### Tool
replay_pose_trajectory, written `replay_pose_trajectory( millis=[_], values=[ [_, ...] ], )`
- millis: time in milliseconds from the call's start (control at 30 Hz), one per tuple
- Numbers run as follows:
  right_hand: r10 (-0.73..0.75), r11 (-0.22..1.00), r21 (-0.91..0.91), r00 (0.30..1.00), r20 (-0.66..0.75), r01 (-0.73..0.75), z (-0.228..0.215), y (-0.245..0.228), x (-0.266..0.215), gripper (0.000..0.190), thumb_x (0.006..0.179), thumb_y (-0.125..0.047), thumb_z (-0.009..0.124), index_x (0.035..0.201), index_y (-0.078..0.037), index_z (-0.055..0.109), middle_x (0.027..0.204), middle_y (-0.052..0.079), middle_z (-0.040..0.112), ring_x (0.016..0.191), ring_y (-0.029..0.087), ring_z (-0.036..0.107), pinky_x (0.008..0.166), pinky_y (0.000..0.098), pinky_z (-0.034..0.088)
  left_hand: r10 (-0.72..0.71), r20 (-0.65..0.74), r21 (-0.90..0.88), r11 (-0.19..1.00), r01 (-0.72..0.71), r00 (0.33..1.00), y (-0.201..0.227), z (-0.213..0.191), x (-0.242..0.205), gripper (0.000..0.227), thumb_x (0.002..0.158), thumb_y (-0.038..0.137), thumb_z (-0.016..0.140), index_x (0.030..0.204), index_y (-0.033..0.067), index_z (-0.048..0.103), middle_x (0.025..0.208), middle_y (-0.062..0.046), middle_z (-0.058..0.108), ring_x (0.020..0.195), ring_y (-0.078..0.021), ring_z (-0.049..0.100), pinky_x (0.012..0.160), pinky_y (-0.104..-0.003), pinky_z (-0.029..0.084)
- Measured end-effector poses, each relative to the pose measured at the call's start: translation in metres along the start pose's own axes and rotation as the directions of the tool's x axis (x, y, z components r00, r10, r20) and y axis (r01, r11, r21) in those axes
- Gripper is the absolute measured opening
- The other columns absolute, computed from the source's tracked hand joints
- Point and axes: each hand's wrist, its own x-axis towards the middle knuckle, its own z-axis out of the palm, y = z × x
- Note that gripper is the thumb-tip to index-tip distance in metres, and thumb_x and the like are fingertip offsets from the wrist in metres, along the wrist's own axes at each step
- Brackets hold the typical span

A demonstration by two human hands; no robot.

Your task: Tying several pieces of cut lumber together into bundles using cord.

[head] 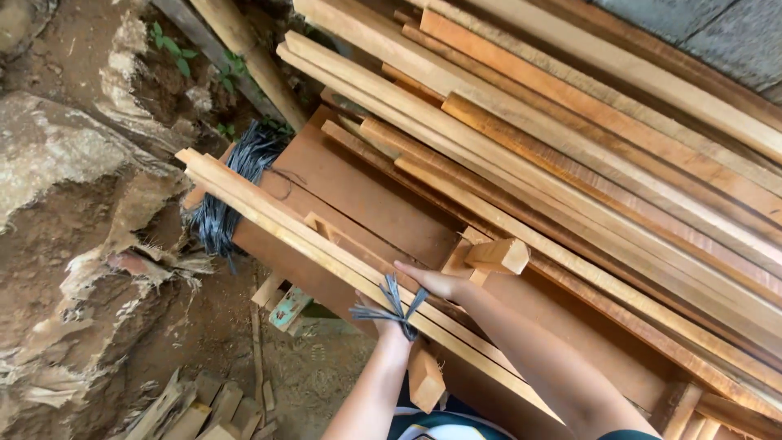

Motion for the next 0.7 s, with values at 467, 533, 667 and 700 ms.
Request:
replay_pose_trajectory(
  millis=[467,533,667,700],
  values=[
    [-0.173,0.952,-0.287,0.965,-0.198,0.111,-0.048,0.088,-0.074,0.068,0.094,-0.055,0.048,0.142,-0.008,0.058,0.145,0.009,0.062,0.131,0.024,0.06,0.111,0.0345,0.047,0.339,0.071,0.121,0.931,-0.345,0.938,0.002,-0.106,-0.054,0.035,0.112,0.032,0.038,0.115,0.0031,0.057,0.102,-0.009,0.059,0.09,-0.0223,0.062,0.08,-0.038,0.051],
    [-0.135,0.966,-0.249,0.964,-0.227,0.077,-0.062,0.119,-0.116,0.065,0.093,-0.051,0.053,0.143,-0.009,0.059,0.144,0.009,0.064,0.131,0.024,0.062,0.111,0.0352,0.048,0.39,0.048,0.026,0.92,-0.391,0.92,-0.031,-0.141,-0.052,0.033,0.113,0.03,0.045,0.096,0.0049,0.059,0.074,-0.004,0.056,0.07,-0.0175,0.06,0.068,-0.033,0.052],
    [0.034,0.914,-0.388,0.974,-0.222,-0.121,-0.102,0.18,-0.188,0.083,0.088,-0.07,0.041,0.149,-0.015,0.053,0.152,0.007,0.057,0.141,0.027,0.054,0.119,0.0458,0.042,0.423,0.114,0.017,0.904,-0.427,0.899,-0.107,-0.154,-0.092,0.037,0.113,0.033,0.045,0.087,0.0077,0.051,0.074,-0.003,0.045,0.069,-0.0163,0.05,0.072,-0.032,0.049],
    [0.12,0.899,-0.384,0.962,-0.247,-0.211,-0.108,0.198,-0.207,0.079,0.09,-0.068,0.04,0.149,-0.017,0.053,0.151,0.004,0.058,0.139,0.024,0.057,0.12,0.0415,0.042,0.395,0.12,0.025,0.916,-0.401,0.911,-0.131,-0.155,-0.105,0.038,0.113,0.033,0.045,0.084,0.0083,0.049,0.07,-0.004,0.045,0.066,-0.0212,0.056,0.072,-0.038,0.054]
  ],
)
